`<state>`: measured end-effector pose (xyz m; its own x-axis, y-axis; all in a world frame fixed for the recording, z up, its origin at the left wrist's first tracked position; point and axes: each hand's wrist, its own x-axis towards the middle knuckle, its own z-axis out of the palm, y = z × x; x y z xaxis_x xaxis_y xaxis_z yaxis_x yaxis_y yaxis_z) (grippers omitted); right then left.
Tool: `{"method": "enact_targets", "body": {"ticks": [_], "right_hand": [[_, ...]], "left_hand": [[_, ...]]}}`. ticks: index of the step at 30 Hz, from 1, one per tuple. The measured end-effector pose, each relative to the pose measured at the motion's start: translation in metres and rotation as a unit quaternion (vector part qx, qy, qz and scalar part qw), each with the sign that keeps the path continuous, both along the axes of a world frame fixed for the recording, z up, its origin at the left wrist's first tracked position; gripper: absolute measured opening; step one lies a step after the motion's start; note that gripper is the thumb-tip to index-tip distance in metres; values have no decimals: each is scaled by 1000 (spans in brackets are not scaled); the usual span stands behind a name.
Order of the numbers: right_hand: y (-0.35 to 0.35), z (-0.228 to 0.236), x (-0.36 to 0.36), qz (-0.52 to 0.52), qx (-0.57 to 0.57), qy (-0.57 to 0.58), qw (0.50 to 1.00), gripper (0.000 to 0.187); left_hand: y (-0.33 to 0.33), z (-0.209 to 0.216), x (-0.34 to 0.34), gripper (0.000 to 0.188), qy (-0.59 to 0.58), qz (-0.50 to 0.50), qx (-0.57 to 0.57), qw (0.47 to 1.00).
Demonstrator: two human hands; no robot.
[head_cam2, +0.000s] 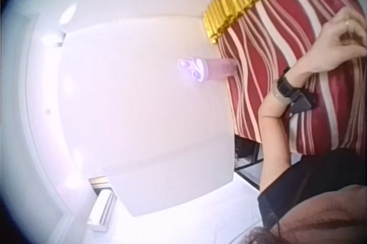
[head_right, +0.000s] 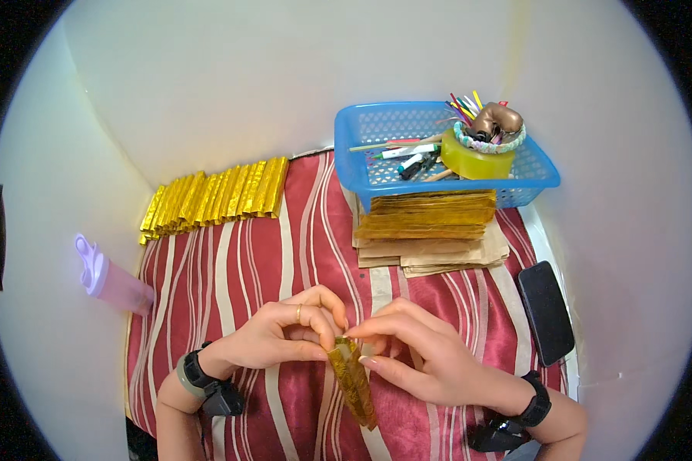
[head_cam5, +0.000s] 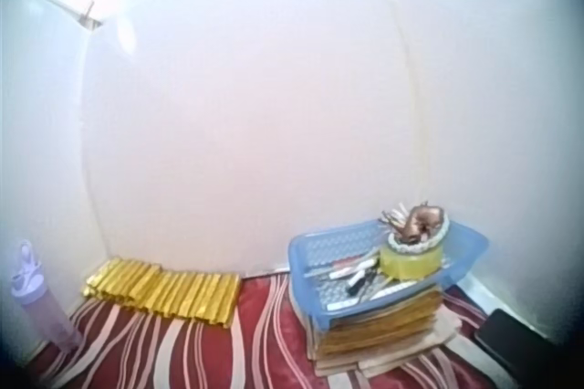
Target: Hand-folding gold foil sheets into thin rectangular strips and stacking them.
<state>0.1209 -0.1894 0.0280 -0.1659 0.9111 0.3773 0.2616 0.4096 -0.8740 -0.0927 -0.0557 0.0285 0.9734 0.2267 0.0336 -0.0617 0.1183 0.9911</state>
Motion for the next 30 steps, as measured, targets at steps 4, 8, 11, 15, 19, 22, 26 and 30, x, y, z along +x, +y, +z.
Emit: {"method": "enact_targets", "body": {"ticks": [4,8,11,15,19,22,26,30], "right_hand": [[6,-4,0,61,-79,35,994,31],[5,-3,3,57,-67,34,996,30],[4,3,1,49,-36,15,998,27],[5,2,0,28,20,-6,999,23],[6,3,1,18,52,-7,998,18],[5,5,4,6,84,-27,996,16],[5,5,4,8,91,-12,996,16],[5,7,1,1,73,-1,997,14]], "left_hand": [[1,-4,-1,8,-17,-17,-8,1000],[-1,-2,1,9,-18,-6,19,1000],[-3,3,1,11,-5,-3,24,1000],[-11,13,3,10,6,16,16,1000],[-10,12,3,10,-20,30,196,980],[-10,11,2,8,-86,61,219,970],[-8,9,3,9,-96,45,178,978],[-9,9,3,11,-108,21,159,981]]}}
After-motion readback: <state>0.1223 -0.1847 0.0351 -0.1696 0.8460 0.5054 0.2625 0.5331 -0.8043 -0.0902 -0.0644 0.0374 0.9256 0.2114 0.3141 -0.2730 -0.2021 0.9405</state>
